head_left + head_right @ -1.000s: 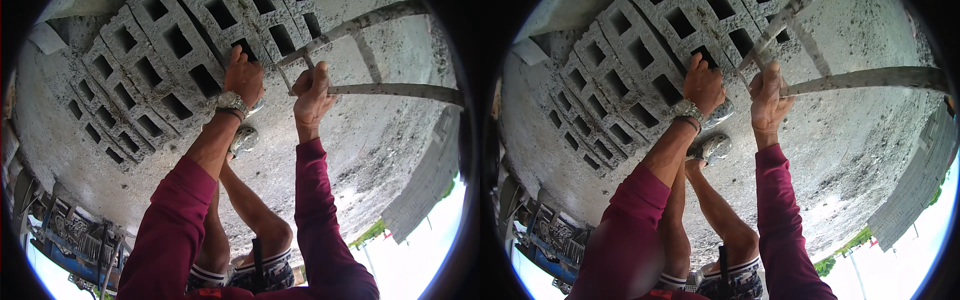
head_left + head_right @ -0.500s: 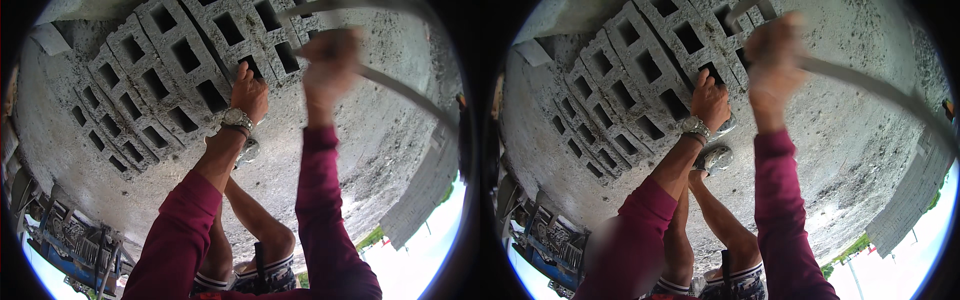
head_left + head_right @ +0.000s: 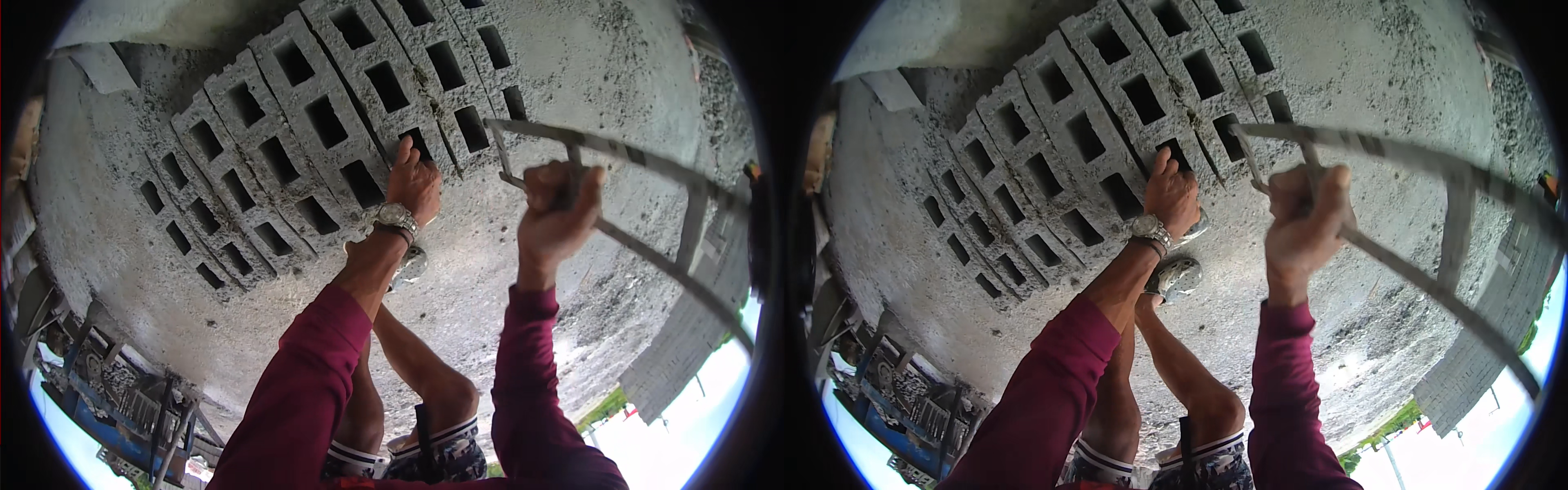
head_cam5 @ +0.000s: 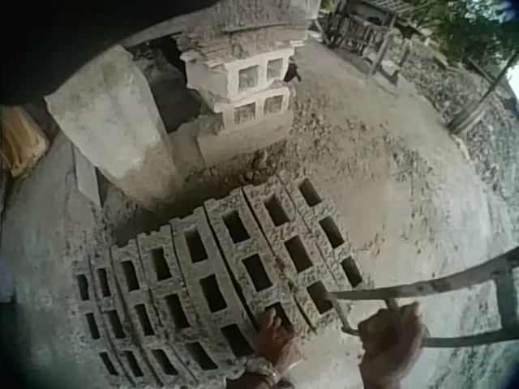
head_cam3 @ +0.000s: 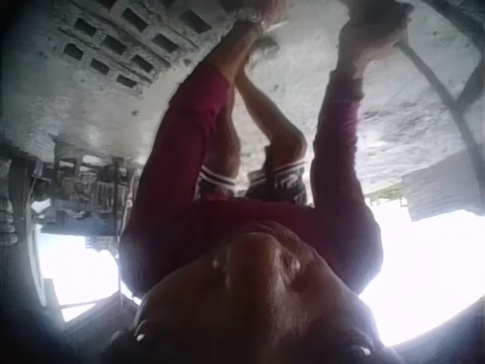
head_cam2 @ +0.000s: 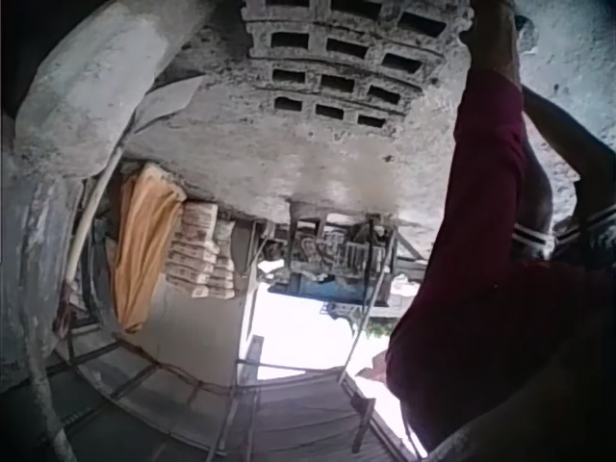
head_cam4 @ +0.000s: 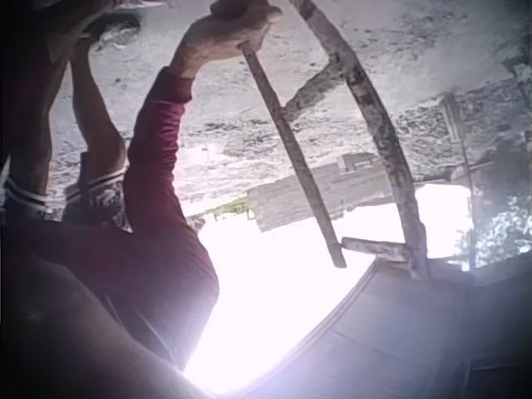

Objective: The person moves concrete blocks from one area to another by hand and using a metal block-carrying tool, stacking them onto existing piles.

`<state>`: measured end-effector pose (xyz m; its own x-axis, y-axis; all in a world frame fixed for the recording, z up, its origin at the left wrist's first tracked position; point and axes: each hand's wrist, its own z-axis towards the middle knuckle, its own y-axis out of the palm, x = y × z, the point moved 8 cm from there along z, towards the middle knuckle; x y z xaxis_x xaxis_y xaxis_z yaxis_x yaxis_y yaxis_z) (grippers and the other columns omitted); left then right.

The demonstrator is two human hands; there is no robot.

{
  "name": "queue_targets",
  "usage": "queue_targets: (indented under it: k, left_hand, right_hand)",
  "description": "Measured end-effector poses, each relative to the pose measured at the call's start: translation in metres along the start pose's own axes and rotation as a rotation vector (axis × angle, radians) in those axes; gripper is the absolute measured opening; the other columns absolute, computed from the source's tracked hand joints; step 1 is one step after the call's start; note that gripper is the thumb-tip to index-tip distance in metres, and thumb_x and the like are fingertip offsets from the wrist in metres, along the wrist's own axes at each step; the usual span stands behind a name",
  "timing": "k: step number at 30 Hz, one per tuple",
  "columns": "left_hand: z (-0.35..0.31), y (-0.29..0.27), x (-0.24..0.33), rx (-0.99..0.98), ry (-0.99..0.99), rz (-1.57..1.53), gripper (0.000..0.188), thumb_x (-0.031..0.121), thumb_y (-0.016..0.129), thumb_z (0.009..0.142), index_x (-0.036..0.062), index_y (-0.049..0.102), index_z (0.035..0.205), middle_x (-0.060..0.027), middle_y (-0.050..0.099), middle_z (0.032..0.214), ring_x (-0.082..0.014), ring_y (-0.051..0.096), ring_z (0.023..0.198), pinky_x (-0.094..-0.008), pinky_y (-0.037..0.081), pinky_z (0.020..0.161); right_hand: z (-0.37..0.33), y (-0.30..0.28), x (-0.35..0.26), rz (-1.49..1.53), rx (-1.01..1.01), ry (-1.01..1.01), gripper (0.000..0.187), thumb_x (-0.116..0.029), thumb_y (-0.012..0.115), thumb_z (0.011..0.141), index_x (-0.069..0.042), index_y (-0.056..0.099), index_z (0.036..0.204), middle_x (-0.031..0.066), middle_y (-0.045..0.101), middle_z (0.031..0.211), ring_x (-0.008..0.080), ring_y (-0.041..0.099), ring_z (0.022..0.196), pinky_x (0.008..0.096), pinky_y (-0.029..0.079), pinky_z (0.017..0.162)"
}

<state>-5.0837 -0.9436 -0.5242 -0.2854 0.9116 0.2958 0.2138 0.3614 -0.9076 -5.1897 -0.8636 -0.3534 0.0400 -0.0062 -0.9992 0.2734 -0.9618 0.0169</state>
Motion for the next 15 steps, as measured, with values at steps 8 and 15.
queue_targets:
  k: [8, 15]
  left_hand:
    - [0.006, -0.011, 0.007, 0.042, -0.010, -0.039, 0.034, 0.032, 0.079, 0.066, 0.0036, 0.065, 0.077, -0.0087, 0.064, 0.069, -0.0230, 0.057, 0.092, -0.0422, 0.018, 0.116]
    - [0.015, 0.004, 0.024, 0.063, 0.005, 0.089, 0.035, 0.029, 0.083, 0.062, 0.0006, 0.065, 0.072, -0.0184, 0.066, 0.079, -0.0308, 0.057, 0.094, -0.0460, 0.027, 0.112]
  right_hand:
    - [-0.095, -0.135, 0.083, 0.079, 0.752, 0.445, 0.054, -0.045, 0.046, 0.098, -0.008, 0.044, 0.059, 0.0022, 0.041, 0.046, 0.0107, 0.037, 0.040, 0.0247, 0.026, 0.041]
    - [-0.187, -0.158, 0.173, 0.209, 1.185, 0.729, 0.054, -0.048, 0.053, 0.095, -0.005, 0.052, 0.063, 0.0023, 0.044, 0.049, 0.0122, 0.040, 0.041, 0.0275, 0.029, 0.041]
